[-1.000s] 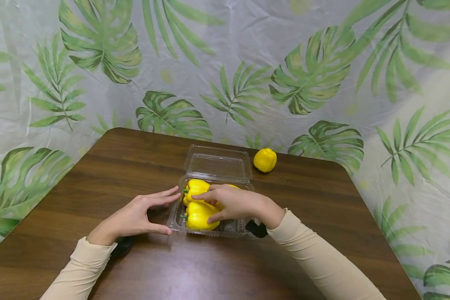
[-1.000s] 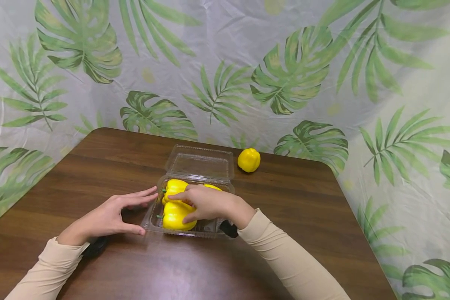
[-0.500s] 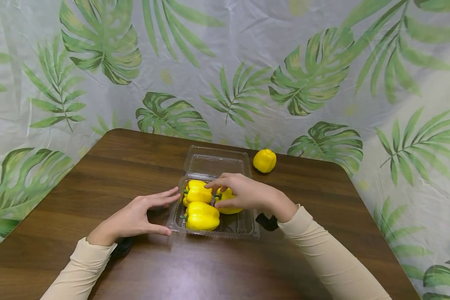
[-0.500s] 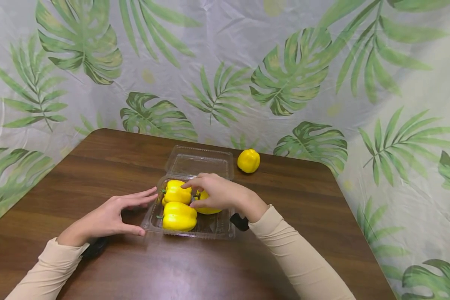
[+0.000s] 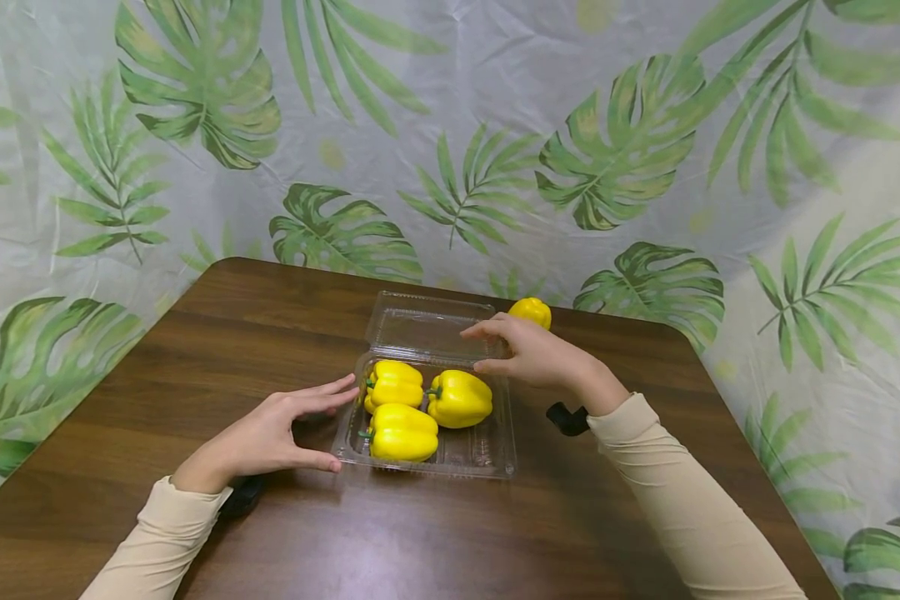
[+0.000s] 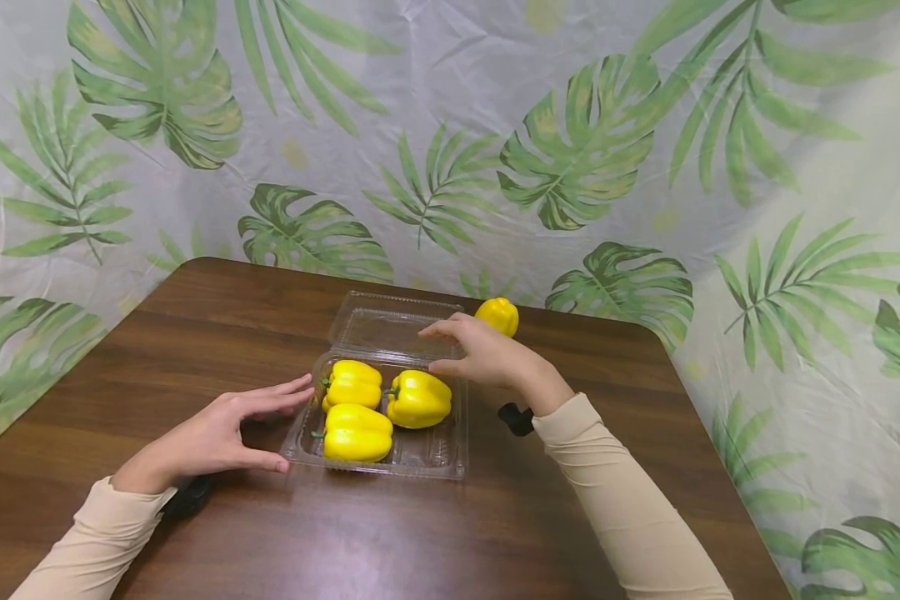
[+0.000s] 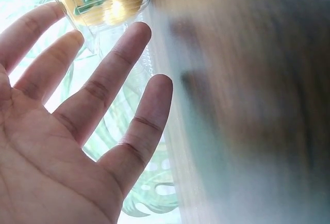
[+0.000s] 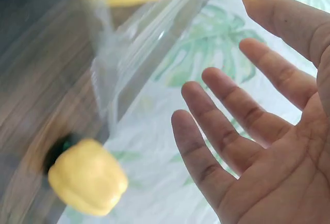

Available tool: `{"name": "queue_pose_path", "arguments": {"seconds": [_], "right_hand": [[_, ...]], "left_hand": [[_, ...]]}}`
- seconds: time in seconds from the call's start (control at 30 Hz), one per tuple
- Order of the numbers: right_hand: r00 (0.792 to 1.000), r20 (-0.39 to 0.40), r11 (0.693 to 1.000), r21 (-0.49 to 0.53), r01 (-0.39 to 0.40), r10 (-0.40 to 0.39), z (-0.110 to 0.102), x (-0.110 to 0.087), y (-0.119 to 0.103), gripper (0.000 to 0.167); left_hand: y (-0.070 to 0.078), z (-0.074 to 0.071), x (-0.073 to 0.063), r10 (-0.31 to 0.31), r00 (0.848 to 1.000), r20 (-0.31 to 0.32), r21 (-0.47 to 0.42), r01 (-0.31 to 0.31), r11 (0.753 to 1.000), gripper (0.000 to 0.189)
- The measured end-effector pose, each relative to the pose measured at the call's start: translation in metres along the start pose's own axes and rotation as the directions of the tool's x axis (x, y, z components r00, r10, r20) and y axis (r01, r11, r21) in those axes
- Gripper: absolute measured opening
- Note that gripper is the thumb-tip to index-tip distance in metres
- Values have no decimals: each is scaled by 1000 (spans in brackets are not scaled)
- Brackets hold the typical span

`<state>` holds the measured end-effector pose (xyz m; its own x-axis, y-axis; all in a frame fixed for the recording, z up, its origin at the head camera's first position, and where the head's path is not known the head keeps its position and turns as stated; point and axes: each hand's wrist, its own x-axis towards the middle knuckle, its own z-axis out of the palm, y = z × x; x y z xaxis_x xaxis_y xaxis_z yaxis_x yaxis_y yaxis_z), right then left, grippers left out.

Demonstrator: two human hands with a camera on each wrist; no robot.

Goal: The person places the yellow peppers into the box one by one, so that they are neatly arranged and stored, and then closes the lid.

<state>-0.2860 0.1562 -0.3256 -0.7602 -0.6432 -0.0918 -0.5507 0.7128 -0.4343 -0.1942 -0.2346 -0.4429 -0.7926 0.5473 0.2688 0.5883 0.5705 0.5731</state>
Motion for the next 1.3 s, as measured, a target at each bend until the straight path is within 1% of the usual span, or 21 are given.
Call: {"name": "queue_pose_path", "arguments": {"seconds": [0.2,0.27,0.43,0.7,0.8,0.97,1.1,1.3], "right_hand": [[999,-50,999,-40,-21,19,-11,2,22,55],[997,-69,998,-39,-48,45,-14,2,31,56],[984,-101,988,-19,-150,148,-18,5,56,60],[972,-112,978,-10,-211,208,-17,13,86,67],[965,-118,972,-8,-237,234,-16,18,94,70],[959,-127,965,-27,-260,254,-17,26,101,72],[958,-107,962,-38,-271,266,-21,30,105,71],[952,-71,952,-48,-302,299,-27,35,111,72]], "left_hand": [[1,0,0,-5,1000,0,2,5,1000,93],[1,0,0,-6,1000,3,-1,6,1000,93],[1,-1,0,-8,1000,7,-9,8,1000,93],[2,-1,0,-9,1000,5,0,9,1000,93],[1,-1,0,-9,1000,7,-9,9,1000,94],[0,0,0,-8,1000,7,-6,8,1000,94],[-1,0,0,-10,1000,10,-1,10,1000,94],[1,-1,0,-10,1000,12,-6,10,1000,94]]}}
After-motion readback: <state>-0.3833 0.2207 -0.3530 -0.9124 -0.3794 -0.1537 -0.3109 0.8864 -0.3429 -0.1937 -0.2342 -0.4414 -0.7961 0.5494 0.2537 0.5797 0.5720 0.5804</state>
